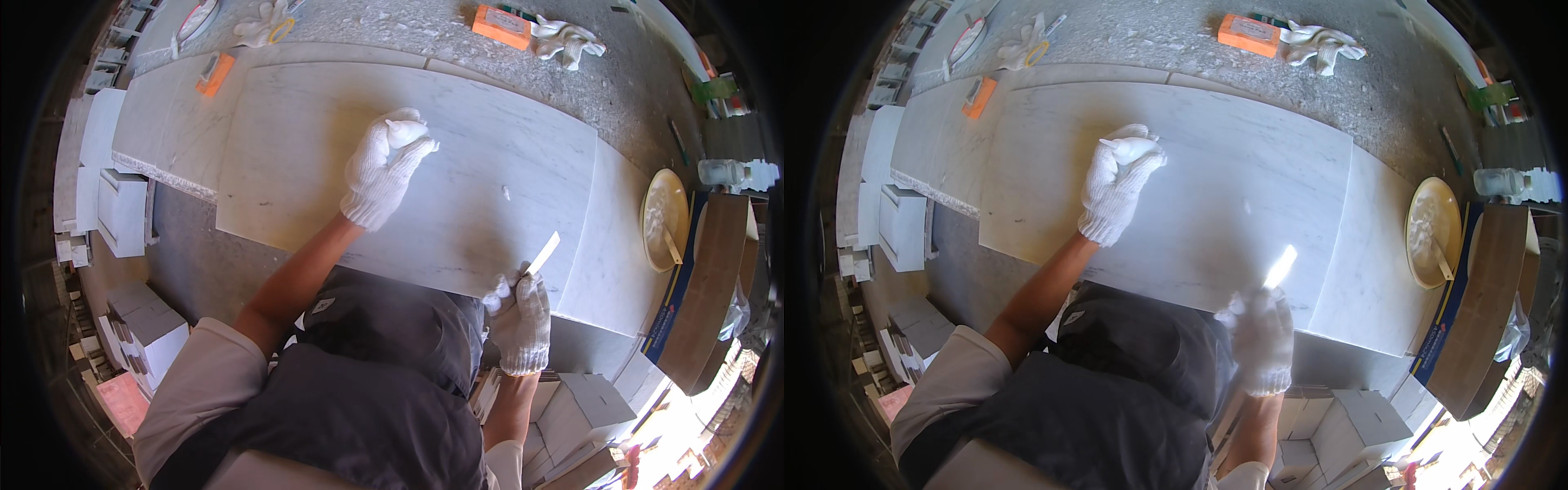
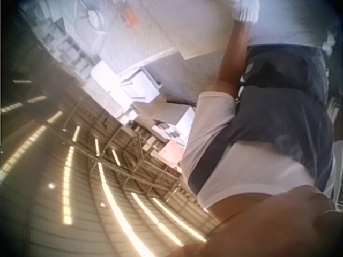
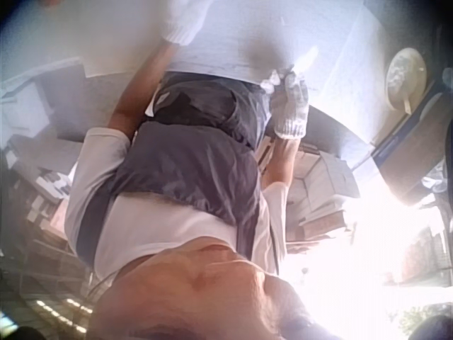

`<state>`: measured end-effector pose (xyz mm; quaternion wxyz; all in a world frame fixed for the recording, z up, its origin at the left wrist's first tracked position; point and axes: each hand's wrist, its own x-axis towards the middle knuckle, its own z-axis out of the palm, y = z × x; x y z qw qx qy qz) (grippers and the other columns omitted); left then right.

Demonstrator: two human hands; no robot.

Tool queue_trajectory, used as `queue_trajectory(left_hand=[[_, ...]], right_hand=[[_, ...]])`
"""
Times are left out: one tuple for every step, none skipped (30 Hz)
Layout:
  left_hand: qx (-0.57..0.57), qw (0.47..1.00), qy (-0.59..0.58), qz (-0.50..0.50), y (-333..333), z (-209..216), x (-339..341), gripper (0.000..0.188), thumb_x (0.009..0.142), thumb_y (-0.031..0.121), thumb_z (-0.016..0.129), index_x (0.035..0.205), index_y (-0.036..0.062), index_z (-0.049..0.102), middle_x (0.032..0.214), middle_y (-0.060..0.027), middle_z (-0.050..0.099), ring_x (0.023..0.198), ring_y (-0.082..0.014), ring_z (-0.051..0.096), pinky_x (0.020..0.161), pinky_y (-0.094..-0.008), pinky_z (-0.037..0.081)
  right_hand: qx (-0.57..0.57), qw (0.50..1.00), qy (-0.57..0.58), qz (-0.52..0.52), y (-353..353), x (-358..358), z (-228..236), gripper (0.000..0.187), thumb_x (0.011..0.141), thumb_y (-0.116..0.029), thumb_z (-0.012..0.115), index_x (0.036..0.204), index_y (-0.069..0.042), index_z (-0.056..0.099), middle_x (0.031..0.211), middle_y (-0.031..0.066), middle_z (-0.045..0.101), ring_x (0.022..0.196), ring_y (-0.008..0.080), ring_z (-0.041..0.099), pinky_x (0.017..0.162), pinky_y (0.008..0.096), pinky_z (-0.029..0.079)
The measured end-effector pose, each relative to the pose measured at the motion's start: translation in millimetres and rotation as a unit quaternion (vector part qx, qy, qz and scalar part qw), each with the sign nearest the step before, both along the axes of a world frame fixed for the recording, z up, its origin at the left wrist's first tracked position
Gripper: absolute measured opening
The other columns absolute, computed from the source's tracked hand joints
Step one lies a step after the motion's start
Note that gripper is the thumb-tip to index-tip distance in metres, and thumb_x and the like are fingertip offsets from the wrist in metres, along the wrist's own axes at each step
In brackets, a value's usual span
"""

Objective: The person repeatedly picks up large white stone slabs from a workbench, wipes their surfaces with gloved hands, and stacks them on a nearby rack. The person also briefly moves a floor fan out of the way before resuming handling the slabs.

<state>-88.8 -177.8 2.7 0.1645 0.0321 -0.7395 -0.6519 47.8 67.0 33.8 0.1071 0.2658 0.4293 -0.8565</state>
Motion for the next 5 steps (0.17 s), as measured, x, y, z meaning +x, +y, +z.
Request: queue_trajectory(left_hand=[[0.013,1.000,0.002,-0.002,0,0,0,0.025,0.089,0.008,0.075,0.109,0.0024,0.061,0.116,-0.0054,0.066,0.096,-0.0108,0.064,0.084,-0.0269,0.055],[0.016,1.000,-0.001,-0.007,1,1,0,0.026,0.089,0.008,0.075,0.110,0.0024,0.061,0.116,-0.0053,0.066,0.096,-0.0106,0.064,0.083,-0.0266,0.055],[0.019,1.000,-0.004,-0.011,0,1,1,0.026,0.089,0.008,0.074,0.111,0.0024,0.060,0.115,-0.0053,0.066,0.096,-0.0104,0.064,0.083,-0.0262,0.055],[0.020,1.000,-0.006,-0.015,0,2,1,0.027,0.090,0.008,0.074,0.112,0.0024,0.060,0.115,-0.0053,0.066,0.096,-0.0102,0.064,0.082,-0.0259,0.055],[0.021,1.000,-0.008,-0.015,0,2,2,0.027,0.090,0.008,0.074,0.112,0.0024,0.060,0.115,-0.0053,0.066,0.096,-0.0102,0.064,0.082,-0.0259,0.055]], right_hand=[[-0.107,0.993,-0.044,-0.025,-4,5,-2,0.025,0.096,-0.015,0.067,0.119,-0.007,0.063,0.104,0.0081,0.067,0.100,0.0247,0.068,0.078,0.0390,0.061],[-0.139,0.990,-0.017,0.000,-5,7,-3,0.025,0.096,-0.016,0.067,0.119,-0.008,0.063,0.107,0.0087,0.066,0.102,0.0251,0.067,0.079,0.0391,0.061],[-0.132,0.991,-0.007,0.018,-5,8,-5,0.025,0.095,-0.016,0.067,0.119,-0.008,0.063,0.110,0.0092,0.065,0.105,0.0255,0.067,0.079,0.0393,0.061],[-0.045,0.997,0.018,0.056,-4,8,-8,0.026,0.096,-0.017,0.066,0.120,-0.009,0.061,0.113,0.0091,0.065,0.112,0.0288,0.063,0.082,0.0410,0.060],[0.045,0.994,0.041,0.093,-2,5,-13,0.026,0.097,-0.018,0.065,0.121,-0.009,0.060,0.116,0.0089,0.065,0.119,0.0321,0.059,0.085,0.0426,0.059]])
